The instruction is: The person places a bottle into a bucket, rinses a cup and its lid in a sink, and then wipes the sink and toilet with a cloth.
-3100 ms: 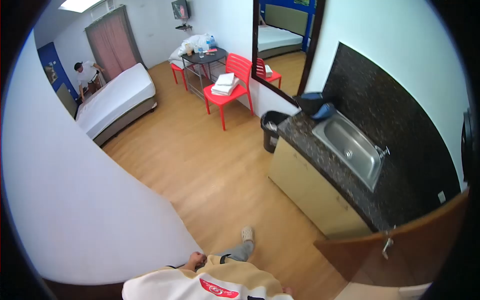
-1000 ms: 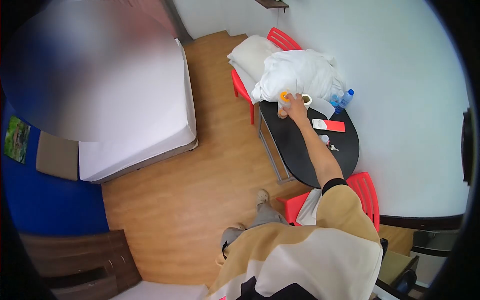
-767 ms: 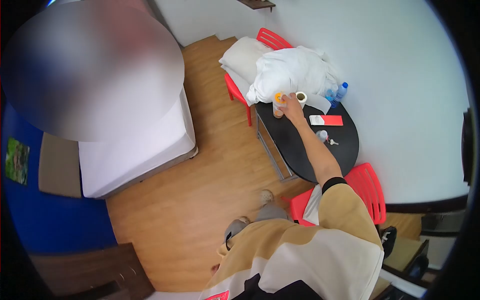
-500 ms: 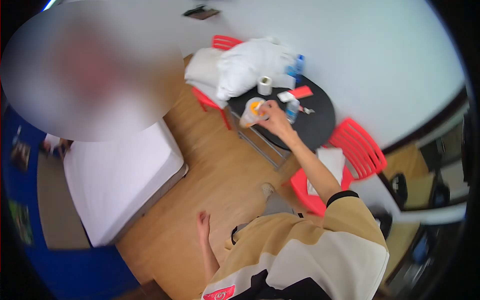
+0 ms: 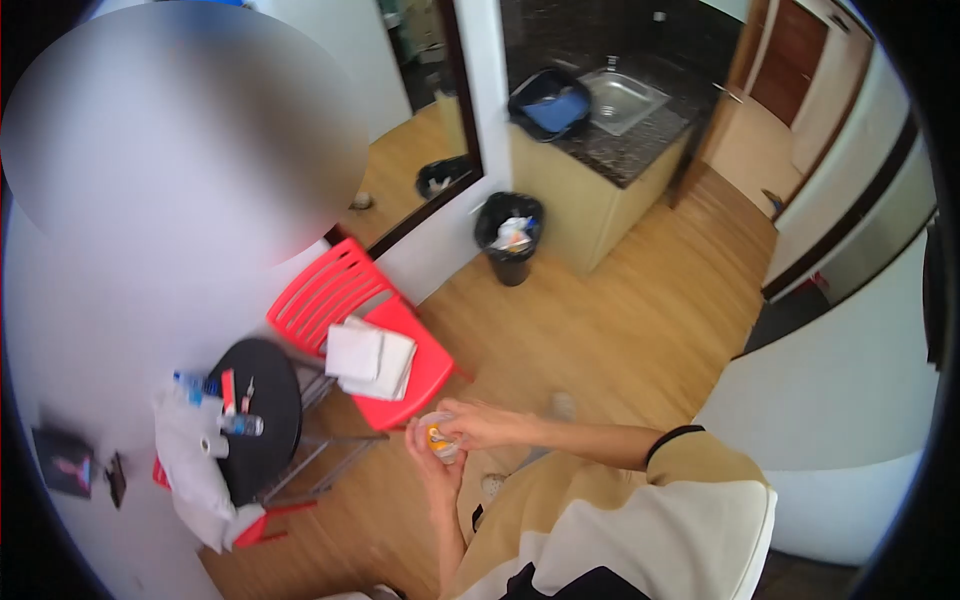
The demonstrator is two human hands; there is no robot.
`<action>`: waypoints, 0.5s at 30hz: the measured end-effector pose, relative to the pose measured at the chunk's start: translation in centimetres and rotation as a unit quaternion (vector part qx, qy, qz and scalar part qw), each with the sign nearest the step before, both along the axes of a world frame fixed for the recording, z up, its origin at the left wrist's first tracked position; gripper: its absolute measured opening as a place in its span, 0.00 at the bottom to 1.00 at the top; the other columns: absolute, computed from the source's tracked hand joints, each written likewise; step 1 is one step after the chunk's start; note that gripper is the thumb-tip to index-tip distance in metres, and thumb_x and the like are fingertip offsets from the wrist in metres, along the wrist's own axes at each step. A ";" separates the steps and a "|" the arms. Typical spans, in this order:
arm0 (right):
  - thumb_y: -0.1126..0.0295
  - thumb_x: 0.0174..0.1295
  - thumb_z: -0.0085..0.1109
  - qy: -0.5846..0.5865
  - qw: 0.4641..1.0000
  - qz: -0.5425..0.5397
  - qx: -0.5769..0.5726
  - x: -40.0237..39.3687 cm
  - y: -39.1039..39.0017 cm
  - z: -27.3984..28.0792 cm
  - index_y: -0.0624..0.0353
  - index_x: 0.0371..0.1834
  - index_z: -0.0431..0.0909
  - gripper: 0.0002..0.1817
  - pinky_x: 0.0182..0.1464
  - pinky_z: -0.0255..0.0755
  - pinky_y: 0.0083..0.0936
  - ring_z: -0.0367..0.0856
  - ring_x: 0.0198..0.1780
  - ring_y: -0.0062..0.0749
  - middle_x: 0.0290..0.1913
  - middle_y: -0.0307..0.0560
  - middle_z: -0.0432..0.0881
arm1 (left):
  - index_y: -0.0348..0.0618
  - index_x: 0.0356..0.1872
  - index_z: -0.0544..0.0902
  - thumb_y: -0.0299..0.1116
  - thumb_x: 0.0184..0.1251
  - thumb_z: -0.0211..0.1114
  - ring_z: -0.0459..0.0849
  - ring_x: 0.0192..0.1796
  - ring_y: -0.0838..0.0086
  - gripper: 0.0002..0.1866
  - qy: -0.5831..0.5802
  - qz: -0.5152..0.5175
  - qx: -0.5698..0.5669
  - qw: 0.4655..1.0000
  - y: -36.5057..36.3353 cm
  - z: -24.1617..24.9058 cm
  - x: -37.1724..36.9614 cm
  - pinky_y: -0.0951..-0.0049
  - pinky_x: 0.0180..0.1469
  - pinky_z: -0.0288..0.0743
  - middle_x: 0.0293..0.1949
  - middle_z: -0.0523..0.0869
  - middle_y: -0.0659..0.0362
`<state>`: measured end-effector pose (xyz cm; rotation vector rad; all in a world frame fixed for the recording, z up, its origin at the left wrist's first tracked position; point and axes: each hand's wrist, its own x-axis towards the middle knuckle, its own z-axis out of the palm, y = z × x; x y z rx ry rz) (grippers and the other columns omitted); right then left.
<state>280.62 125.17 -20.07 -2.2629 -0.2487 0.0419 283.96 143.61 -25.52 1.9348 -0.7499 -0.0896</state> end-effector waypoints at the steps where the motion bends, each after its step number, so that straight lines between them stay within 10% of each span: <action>1: 0.72 0.51 0.69 0.015 0.999 -0.031 -0.003 -2.6 -4.5 1.1 0.55 0.33 0.72 0.13 0.44 0.77 0.42 0.80 0.48 0.51 0.58 0.53 0.71 | 0.44 0.73 0.60 0.26 0.43 0.79 0.62 0.72 0.45 0.51 0.005 -0.040 0.012 0.999 -4.9 0.5 -1.2 0.50 0.71 0.62 0.70 0.62 0.43; 15: 0.61 0.60 0.70 0.122 0.958 -0.258 0.027 -31.0 -63.0 12.1 0.51 0.36 0.76 0.11 0.52 0.75 0.38 0.78 0.51 0.50 0.58 0.57 0.70 | 0.44 0.64 0.71 0.26 0.43 0.80 0.70 0.68 0.50 0.41 0.102 -0.402 -0.064 0.908 -68.1 9.5 -17.9 0.56 0.66 0.70 0.64 0.73 0.49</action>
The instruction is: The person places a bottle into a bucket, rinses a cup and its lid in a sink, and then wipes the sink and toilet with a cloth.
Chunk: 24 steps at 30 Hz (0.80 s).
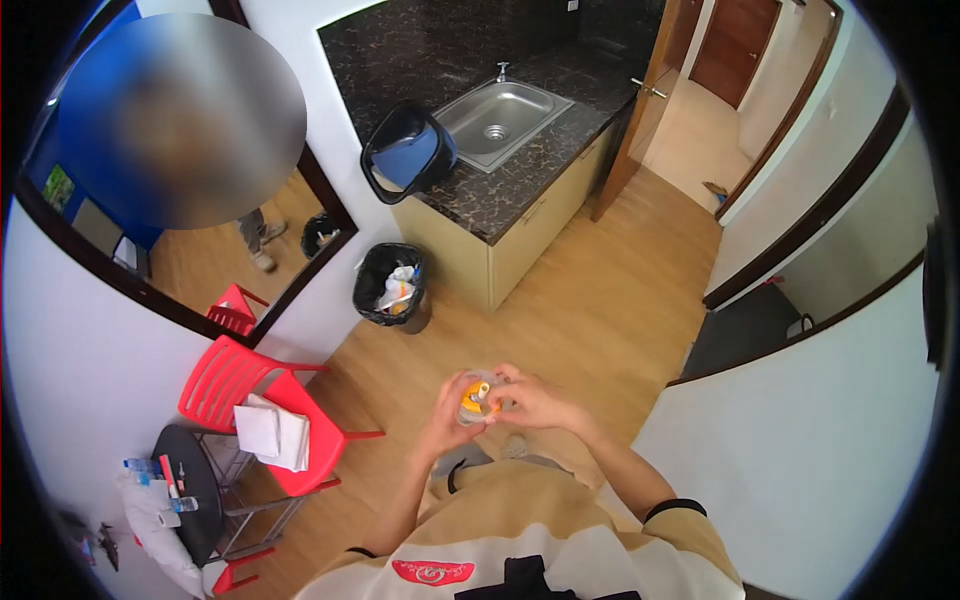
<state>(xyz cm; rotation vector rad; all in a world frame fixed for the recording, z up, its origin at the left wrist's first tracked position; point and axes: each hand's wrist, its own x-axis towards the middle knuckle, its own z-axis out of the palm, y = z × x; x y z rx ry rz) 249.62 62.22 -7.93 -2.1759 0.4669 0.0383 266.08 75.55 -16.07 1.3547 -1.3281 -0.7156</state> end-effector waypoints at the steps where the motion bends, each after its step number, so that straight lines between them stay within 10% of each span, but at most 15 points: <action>1: 0.61 0.60 0.69 -0.001 1.000 0.006 0.009 -0.4 -3.3 0.0 0.50 0.36 0.76 0.11 0.52 0.75 0.38 0.78 0.51 0.49 0.58 0.57 0.70 | 0.44 0.64 0.71 0.26 0.44 0.80 0.70 0.68 0.51 0.41 -0.018 -0.015 -0.013 1.000 -3.6 -0.3 0.1 0.56 0.66 0.69 0.64 0.73 0.49; 11: 0.73 0.64 0.64 -0.138 0.981 -0.133 -0.033 8.5 -37.3 -1.4 0.60 0.33 0.75 0.07 0.45 0.77 0.34 0.81 0.50 0.45 0.64 0.58 0.71 | 0.43 0.64 0.70 0.23 0.46 0.76 0.75 0.62 0.49 0.40 -0.030 0.083 -0.075 0.993 -41.2 -0.5 8.2 0.59 0.62 0.73 0.60 0.74 0.47; 18: 0.71 0.61 0.67 -0.151 0.932 -0.131 -0.303 18.7 -63.7 1.0 0.61 0.35 0.77 0.08 0.44 0.77 0.38 0.79 0.48 0.47 0.53 0.50 0.77 | 0.42 0.64 0.68 0.21 0.44 0.77 0.75 0.62 0.48 0.41 -0.009 0.144 -0.089 0.985 -68.6 1.5 16.8 0.59 0.61 0.74 0.61 0.73 0.46; 24: 0.73 0.58 0.67 -0.201 0.925 -0.154 -0.283 24.6 -82.1 0.7 0.61 0.35 0.78 0.07 0.44 0.75 0.37 0.78 0.44 0.47 0.42 0.47 0.80 | 0.42 0.65 0.67 0.20 0.44 0.77 0.76 0.60 0.47 0.42 -0.031 0.207 -0.069 0.975 -86.3 3.9 21.3 0.56 0.61 0.73 0.59 0.75 0.45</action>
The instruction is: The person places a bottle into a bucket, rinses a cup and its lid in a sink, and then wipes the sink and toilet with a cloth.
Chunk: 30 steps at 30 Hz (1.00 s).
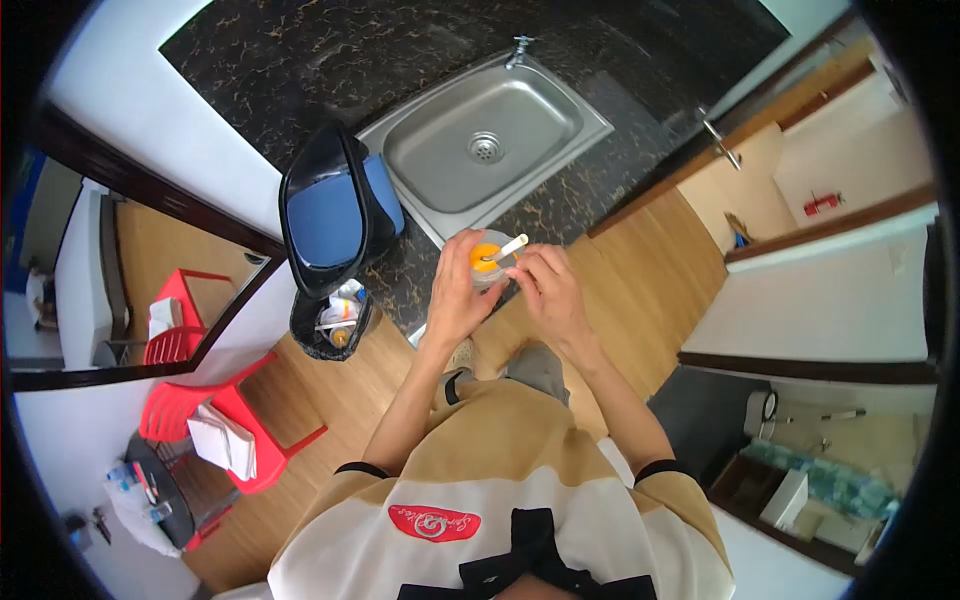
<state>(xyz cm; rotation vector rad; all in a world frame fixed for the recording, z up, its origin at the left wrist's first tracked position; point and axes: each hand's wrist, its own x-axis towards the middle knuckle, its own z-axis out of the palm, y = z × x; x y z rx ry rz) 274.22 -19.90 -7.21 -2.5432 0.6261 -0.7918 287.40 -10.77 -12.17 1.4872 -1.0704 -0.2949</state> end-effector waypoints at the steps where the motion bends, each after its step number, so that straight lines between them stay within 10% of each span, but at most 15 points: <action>1: 0.73 0.58 0.67 -0.004 1.000 0.003 0.006 1.2 -2.7 -0.1 0.61 0.35 0.78 0.07 0.44 0.75 0.37 0.78 0.44 0.47 0.43 0.47 0.80 | 0.42 0.65 0.66 0.20 0.44 0.77 0.76 0.60 0.46 0.43 0.005 0.022 0.006 1.000 -2.6 -0.4 0.8 0.55 0.60 0.73 0.58 0.75 0.45; 12: 0.75 0.56 0.69 0.101 0.927 0.182 0.312 10.5 -34.4 2.0 0.65 0.37 0.77 0.10 0.40 0.79 0.35 0.83 0.41 0.48 0.47 0.52 0.78 | 0.45 0.66 0.64 0.17 0.30 0.77 0.71 0.62 0.45 0.52 -0.026 0.197 0.075 0.977 -27.1 0.6 3.3 0.52 0.64 0.66 0.62 0.73 0.46; 19: 0.78 0.53 0.64 0.205 0.943 0.257 0.044 13.3 -45.4 2.5 0.66 0.34 0.79 0.06 0.41 0.78 0.45 0.83 0.38 0.57 0.36 0.56 0.82 | 0.43 0.65 0.65 0.18 0.33 0.76 0.72 0.59 0.46 0.49 -0.068 0.310 0.184 0.930 -38.7 3.2 1.4 0.54 0.63 0.67 0.61 0.72 0.44; 30: 0.82 0.55 0.57 0.062 0.963 0.181 0.188 13.1 -51.9 -2.0 0.65 0.40 0.85 0.11 0.39 0.80 0.32 0.87 0.36 0.46 0.38 0.54 0.87 | 0.41 0.65 0.67 0.19 0.36 0.78 0.69 0.64 0.46 0.46 -0.050 0.377 0.132 0.915 -46.6 -0.3 0.2 0.54 0.66 0.66 0.62 0.71 0.44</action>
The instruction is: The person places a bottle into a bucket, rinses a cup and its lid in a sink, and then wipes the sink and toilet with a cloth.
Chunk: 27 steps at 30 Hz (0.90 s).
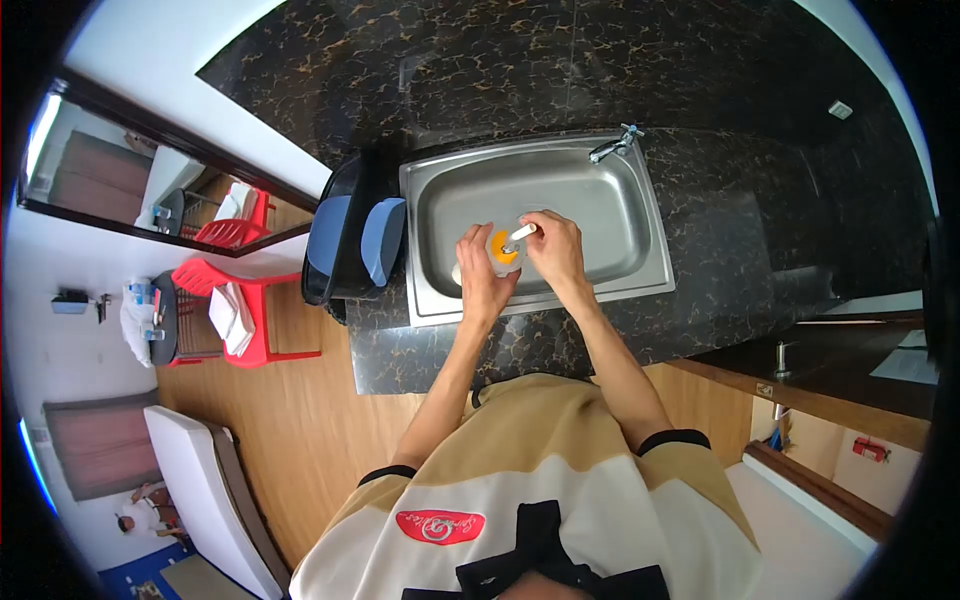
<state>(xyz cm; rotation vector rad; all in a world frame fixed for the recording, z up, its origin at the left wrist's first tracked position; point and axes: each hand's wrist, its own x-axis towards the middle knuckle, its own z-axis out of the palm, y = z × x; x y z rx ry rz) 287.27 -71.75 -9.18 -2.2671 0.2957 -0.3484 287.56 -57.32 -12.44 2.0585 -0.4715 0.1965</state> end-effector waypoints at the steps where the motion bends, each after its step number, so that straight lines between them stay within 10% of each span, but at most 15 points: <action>1: 0.82 0.55 0.57 -0.006 1.000 -0.011 0.016 -0.1 -0.5 -0.4 0.65 0.40 0.85 0.11 0.39 0.79 0.31 0.87 0.35 0.44 0.38 0.54 0.87 | 0.41 0.65 0.67 0.20 0.37 0.78 0.69 0.64 0.46 0.46 0.004 0.007 -0.005 1.000 -0.7 -0.3 -0.2 0.54 0.67 0.66 0.62 0.71 0.44; 9: 0.77 0.62 0.60 0.038 0.965 -0.066 0.251 0.1 -4.5 -5.9 0.66 0.40 0.87 0.08 0.38 0.77 0.25 0.84 0.32 0.27 0.34 0.45 0.88 | 0.40 0.66 0.63 0.27 0.41 0.82 0.68 0.66 0.46 0.48 -0.002 0.015 -0.028 0.999 -4.3 -2.8 -0.3 0.53 0.68 0.64 0.63 0.69 0.43; 15: 0.68 0.67 0.62 0.112 0.782 -0.154 0.594 1.3 -4.9 -7.5 0.60 0.43 0.86 0.09 0.40 0.76 0.22 0.82 0.36 0.23 0.37 0.39 0.87 | 0.40 0.67 0.62 0.28 0.42 0.82 0.66 0.67 0.47 0.48 0.010 0.049 -0.023 0.998 -4.9 -3.6 0.8 0.53 0.68 0.64 0.63 0.67 0.43; 27: 0.67 0.73 0.57 -0.093 0.550 -0.160 0.815 1.2 -2.6 -11.9 0.56 0.45 0.78 0.05 0.53 0.77 0.22 0.79 0.49 0.23 0.46 0.36 0.82 | 0.37 0.67 0.63 0.29 0.46 0.79 0.75 0.62 0.48 0.45 0.126 0.074 -0.044 0.988 -6.7 -3.9 4.2 0.58 0.64 0.70 0.61 0.73 0.41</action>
